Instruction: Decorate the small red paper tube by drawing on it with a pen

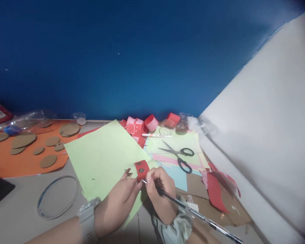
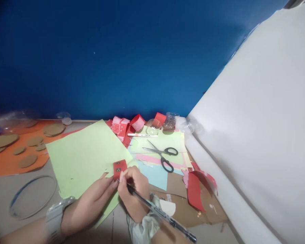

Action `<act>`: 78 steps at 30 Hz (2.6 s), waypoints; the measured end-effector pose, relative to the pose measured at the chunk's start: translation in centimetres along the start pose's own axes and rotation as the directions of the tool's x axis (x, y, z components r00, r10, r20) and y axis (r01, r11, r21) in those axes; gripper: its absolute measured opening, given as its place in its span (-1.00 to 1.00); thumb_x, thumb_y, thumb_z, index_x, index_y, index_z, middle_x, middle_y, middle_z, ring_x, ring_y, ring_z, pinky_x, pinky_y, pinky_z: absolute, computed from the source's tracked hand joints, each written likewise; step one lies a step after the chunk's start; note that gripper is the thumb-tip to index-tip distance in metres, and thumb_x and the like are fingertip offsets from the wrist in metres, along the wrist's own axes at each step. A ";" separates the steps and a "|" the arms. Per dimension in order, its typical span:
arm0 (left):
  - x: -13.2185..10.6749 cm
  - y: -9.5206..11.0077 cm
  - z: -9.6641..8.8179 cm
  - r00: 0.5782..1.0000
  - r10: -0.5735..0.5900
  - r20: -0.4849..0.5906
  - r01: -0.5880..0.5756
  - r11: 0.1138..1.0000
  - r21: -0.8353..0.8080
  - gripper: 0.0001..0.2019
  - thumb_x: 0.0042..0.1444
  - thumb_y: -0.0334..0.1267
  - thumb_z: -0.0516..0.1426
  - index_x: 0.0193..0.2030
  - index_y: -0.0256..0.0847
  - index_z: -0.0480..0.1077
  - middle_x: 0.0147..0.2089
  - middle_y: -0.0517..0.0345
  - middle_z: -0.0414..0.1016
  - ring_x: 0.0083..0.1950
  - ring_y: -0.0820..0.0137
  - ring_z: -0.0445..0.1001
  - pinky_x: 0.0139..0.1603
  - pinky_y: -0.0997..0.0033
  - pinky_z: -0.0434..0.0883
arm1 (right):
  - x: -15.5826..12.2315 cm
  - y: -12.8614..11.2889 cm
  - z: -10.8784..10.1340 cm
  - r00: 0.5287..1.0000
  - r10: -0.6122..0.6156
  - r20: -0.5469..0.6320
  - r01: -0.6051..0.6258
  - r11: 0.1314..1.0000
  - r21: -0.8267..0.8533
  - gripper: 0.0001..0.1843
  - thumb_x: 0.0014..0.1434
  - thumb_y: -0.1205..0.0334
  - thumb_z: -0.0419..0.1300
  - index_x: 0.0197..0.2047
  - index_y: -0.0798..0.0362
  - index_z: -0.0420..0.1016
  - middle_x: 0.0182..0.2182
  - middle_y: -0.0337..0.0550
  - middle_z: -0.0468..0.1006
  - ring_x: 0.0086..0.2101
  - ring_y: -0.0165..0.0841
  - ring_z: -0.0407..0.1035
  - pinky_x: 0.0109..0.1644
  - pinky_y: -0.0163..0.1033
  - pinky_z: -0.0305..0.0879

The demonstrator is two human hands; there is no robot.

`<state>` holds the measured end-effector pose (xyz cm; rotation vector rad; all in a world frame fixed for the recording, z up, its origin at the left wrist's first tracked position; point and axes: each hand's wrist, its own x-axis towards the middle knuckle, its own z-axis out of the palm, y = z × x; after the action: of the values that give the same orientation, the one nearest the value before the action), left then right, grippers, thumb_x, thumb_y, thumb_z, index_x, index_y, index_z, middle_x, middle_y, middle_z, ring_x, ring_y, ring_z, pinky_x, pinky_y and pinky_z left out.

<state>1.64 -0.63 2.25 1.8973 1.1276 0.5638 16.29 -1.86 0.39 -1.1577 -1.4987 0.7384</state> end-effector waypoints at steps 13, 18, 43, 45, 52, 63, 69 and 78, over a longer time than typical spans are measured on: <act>-0.3 -0.5 0.1 0.999 0.033 -0.015 -0.034 0.999 -0.042 -0.64 0.38 -0.22 -0.15 -0.24 -0.15 0.44 -0.15 0.18 0.62 -0.03 0.38 0.54 0.43 0.23 0.07 | 0.3 0.1 -0.3 0.999 0.033 0.002 -0.033 0.999 -0.017 -0.76 0.25 0.33 0.05 -0.45 -0.01 0.13 -0.53 -0.33 0.29 -0.53 -0.46 0.17 -0.45 -0.35 0.15; -0.5 -0.7 0.0 0.994 0.071 -0.077 -0.079 0.991 -0.107 -0.66 0.35 -0.25 -0.11 -0.17 -0.08 0.50 -0.03 0.26 0.63 0.00 0.39 0.54 0.45 0.25 0.04 | 0.2 -0.2 -0.3 0.999 0.032 0.016 -0.032 0.999 -0.016 -0.76 0.25 0.33 0.05 -0.45 -0.02 0.12 -0.54 -0.33 0.28 -0.54 -0.46 0.15 -0.46 -0.35 0.13; -0.4 -0.6 0.3 0.996 0.044 -0.077 -0.050 0.996 -0.075 -0.65 0.33 -0.28 -0.14 -0.20 -0.08 0.48 -0.14 0.25 0.65 -0.07 0.37 0.55 0.43 0.21 0.11 | 0.5 -0.3 -0.4 0.995 0.078 0.054 -0.070 0.987 -0.142 -0.72 0.29 0.23 0.02 -0.47 -0.02 0.10 -0.57 -0.34 0.23 -0.56 -0.45 0.13 -0.47 -0.32 0.12; -0.4 -0.6 0.2 0.995 0.051 -0.082 -0.058 0.995 -0.077 -0.65 0.33 -0.29 -0.14 -0.18 -0.07 0.48 -0.11 0.26 0.65 -0.08 0.38 0.56 0.43 0.22 0.11 | 0.5 -0.4 -0.4 0.995 0.088 0.039 -0.082 0.988 -0.132 -0.72 0.29 0.22 0.03 -0.47 -0.02 0.09 -0.57 -0.35 0.22 -0.56 -0.45 0.13 -0.47 -0.32 0.12; -0.3 -0.4 0.0 0.997 0.041 -0.065 -0.046 0.995 -0.088 -0.63 0.33 -0.28 -0.14 -0.26 -0.09 0.48 -0.15 0.23 0.65 -0.08 0.36 0.56 0.44 0.22 0.10 | 0.6 -0.5 -0.6 0.994 0.075 0.078 -0.062 0.987 -0.149 -0.73 0.26 0.27 0.04 -0.47 -0.01 0.11 -0.56 -0.33 0.26 -0.55 -0.46 0.14 -0.46 -0.32 0.13; -0.4 -0.2 0.0 0.996 0.019 -0.085 -0.027 0.995 -0.093 -0.65 0.32 -0.25 -0.14 -0.21 -0.06 0.48 -0.19 0.27 0.65 -0.10 0.35 0.56 0.41 0.20 0.15 | 0.5 -0.6 -0.7 0.995 0.057 0.084 -0.045 0.990 -0.134 -0.75 0.25 0.31 0.06 -0.46 -0.01 0.11 -0.54 -0.33 0.29 -0.54 -0.46 0.14 -0.45 -0.33 0.14; -0.3 0.0 -0.2 0.998 0.020 -0.056 -0.026 0.995 -0.100 -0.66 0.33 -0.29 -0.14 -0.15 -0.10 0.47 -0.10 0.25 0.62 -0.01 0.36 0.52 0.41 0.25 0.12 | 0.3 0.0 -0.8 0.992 0.059 0.115 -0.045 0.992 -0.118 -0.75 0.25 0.31 0.06 -0.46 -0.01 0.11 -0.54 -0.33 0.30 -0.53 -0.46 0.15 -0.44 -0.33 0.14; -0.4 0.1 -0.2 0.999 0.003 -0.039 -0.007 0.995 -0.098 -0.65 0.33 -0.28 -0.15 -0.18 -0.11 0.46 -0.07 0.23 0.63 -0.01 0.35 0.53 0.42 0.24 0.11 | 0.5 -0.5 -1.0 0.985 0.053 0.162 -0.030 0.990 -0.139 -0.73 0.23 0.29 0.06 -0.48 -0.01 0.09 -0.54 -0.32 0.30 -0.54 -0.47 0.14 -0.46 -0.33 0.13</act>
<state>1.37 -0.87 2.46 1.8124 1.1002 0.6497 17.10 -1.63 1.24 -1.2578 -1.6897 0.7862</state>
